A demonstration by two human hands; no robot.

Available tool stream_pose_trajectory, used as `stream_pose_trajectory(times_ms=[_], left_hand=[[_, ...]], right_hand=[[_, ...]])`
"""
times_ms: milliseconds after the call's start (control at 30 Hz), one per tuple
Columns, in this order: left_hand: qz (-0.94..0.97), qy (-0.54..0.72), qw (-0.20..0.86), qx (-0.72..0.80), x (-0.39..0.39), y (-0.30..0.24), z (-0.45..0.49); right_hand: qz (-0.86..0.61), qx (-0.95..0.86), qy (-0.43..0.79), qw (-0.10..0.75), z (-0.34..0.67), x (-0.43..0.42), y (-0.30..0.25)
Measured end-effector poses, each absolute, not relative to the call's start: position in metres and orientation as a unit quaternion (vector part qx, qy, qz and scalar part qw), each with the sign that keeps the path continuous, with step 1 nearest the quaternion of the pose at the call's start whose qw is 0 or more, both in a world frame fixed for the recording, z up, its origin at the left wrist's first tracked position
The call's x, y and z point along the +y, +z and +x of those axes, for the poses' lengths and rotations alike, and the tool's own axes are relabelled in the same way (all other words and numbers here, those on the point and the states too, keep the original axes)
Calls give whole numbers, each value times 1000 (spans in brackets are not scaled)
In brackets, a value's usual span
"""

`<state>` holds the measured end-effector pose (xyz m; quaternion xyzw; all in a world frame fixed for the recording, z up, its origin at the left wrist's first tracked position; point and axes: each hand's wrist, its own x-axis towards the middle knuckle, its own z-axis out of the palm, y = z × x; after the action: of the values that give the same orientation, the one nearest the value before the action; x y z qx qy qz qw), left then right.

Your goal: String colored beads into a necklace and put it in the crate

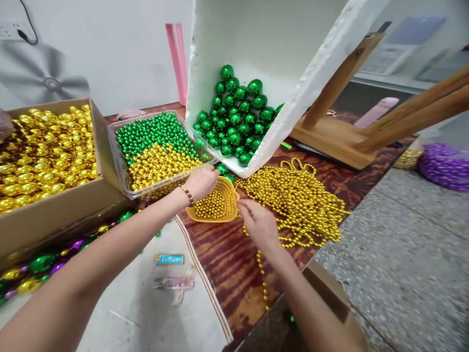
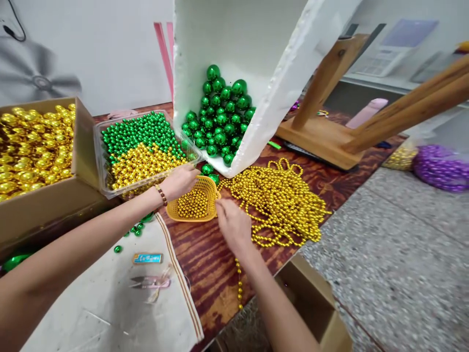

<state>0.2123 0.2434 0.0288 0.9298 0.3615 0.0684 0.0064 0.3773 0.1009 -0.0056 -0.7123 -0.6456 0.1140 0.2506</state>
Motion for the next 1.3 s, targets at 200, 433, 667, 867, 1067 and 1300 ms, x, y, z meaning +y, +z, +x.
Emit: stream_pose_trajectory(times_ms=[200, 433, 667, 867, 1067, 1300], left_hand=[[928, 9, -70, 366, 231, 8, 217], [937, -26, -44, 344, 221, -8, 189], [942, -48, -37, 329, 206, -15, 166], [942, -76, -16, 325, 192, -4, 152], [951, -47, 4, 306, 186, -5, 138], [948, 26, 26, 316, 149, -14, 130]], right_hand=[[-792, -598, 96, 74, 397, 196, 9], [-777, -612, 145, 29, 393, 240, 2], [-761, -629, 156, 22, 391, 245, 9], [-755, -643, 73, 105, 392, 211, 38], [-709, -684, 142, 95, 384, 216, 38], [-735, -662, 147, -8, 350, 269, 3]])
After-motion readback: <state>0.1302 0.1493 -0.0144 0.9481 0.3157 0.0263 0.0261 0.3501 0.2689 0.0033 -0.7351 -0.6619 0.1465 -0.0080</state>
